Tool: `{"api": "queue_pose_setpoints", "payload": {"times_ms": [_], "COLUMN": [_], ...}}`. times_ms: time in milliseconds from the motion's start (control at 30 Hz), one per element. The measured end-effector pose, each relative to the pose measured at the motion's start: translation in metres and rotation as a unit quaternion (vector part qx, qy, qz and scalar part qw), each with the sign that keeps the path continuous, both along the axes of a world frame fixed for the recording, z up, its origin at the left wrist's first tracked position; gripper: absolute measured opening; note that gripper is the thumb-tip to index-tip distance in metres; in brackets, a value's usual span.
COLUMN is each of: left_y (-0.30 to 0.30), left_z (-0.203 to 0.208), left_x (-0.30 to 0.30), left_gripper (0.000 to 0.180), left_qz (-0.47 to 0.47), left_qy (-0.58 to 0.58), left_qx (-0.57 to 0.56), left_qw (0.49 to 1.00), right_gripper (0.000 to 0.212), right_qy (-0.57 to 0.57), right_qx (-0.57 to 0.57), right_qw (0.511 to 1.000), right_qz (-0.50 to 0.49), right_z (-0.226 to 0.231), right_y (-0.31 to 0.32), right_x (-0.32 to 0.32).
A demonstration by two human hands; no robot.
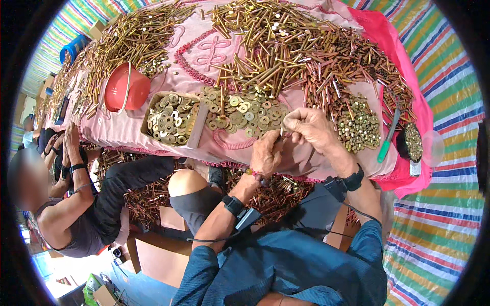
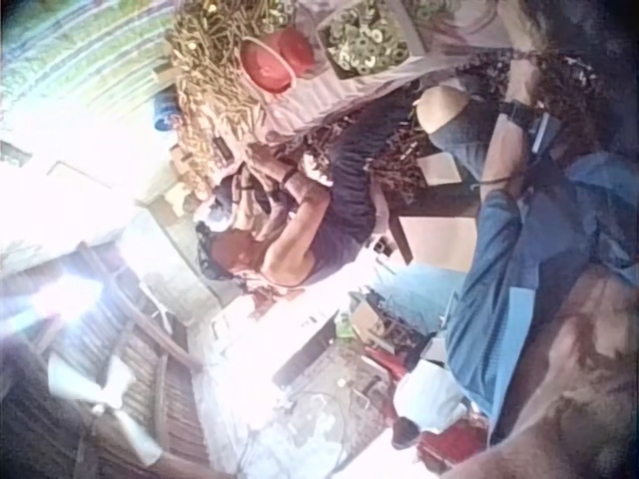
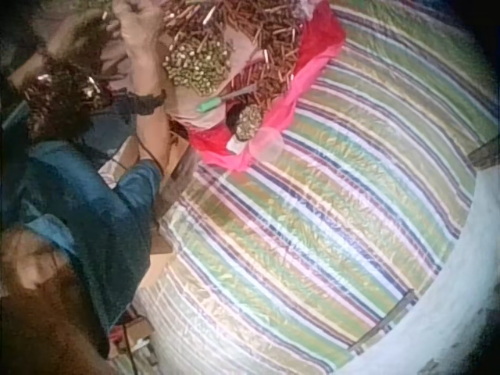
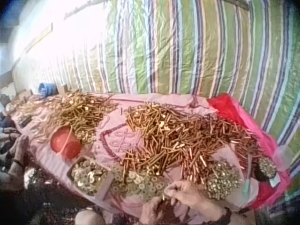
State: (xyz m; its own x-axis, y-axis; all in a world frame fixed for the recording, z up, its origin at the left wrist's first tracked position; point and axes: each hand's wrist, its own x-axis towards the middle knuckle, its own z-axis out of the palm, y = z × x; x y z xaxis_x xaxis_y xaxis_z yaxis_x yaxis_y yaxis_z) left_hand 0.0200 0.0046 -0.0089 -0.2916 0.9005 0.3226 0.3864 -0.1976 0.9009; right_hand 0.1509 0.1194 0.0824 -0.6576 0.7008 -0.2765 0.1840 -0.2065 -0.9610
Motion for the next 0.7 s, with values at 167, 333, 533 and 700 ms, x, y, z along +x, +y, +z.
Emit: {"api": "queue_pose_setpoints", "payload": {"times_ms": [167,333,533,700], "left_y": [-0.003,-0.005,-0.005,-0.003], "left_z": [-0.007,0.004,-0.001,-0.002], "left_x": [-0.001,0.001,0.004,0.006], "left_gripper": [0.005,0.023,0.014,0.012], "left_qz": [0.014,-0.008,0.014,0.015], "left_qy": [0.022,0.038,0.039,0.019], "left_qx": [0.042,0.010,0.023,0.021], "left_qw": [0.999,0.999,0.999,0.999], "right_gripper": [0.022,0.015,0.014,0.015], "right_qy": [-0.045,-0.153,-0.302,-0.330], "right_qx": [0.061,0.453,0.613,0.613], "right_qw": [0.997,0.877,0.730,0.717], "right_qz": [0.001,-0.055,-0.017,-0.007], "right_z": [0.009,-0.011,-0.039,-0.042], "right_y": [-0.007,0.033,0.089,0.095], "right_x": [-0.007,-0.008,-0.033,-0.027]}}
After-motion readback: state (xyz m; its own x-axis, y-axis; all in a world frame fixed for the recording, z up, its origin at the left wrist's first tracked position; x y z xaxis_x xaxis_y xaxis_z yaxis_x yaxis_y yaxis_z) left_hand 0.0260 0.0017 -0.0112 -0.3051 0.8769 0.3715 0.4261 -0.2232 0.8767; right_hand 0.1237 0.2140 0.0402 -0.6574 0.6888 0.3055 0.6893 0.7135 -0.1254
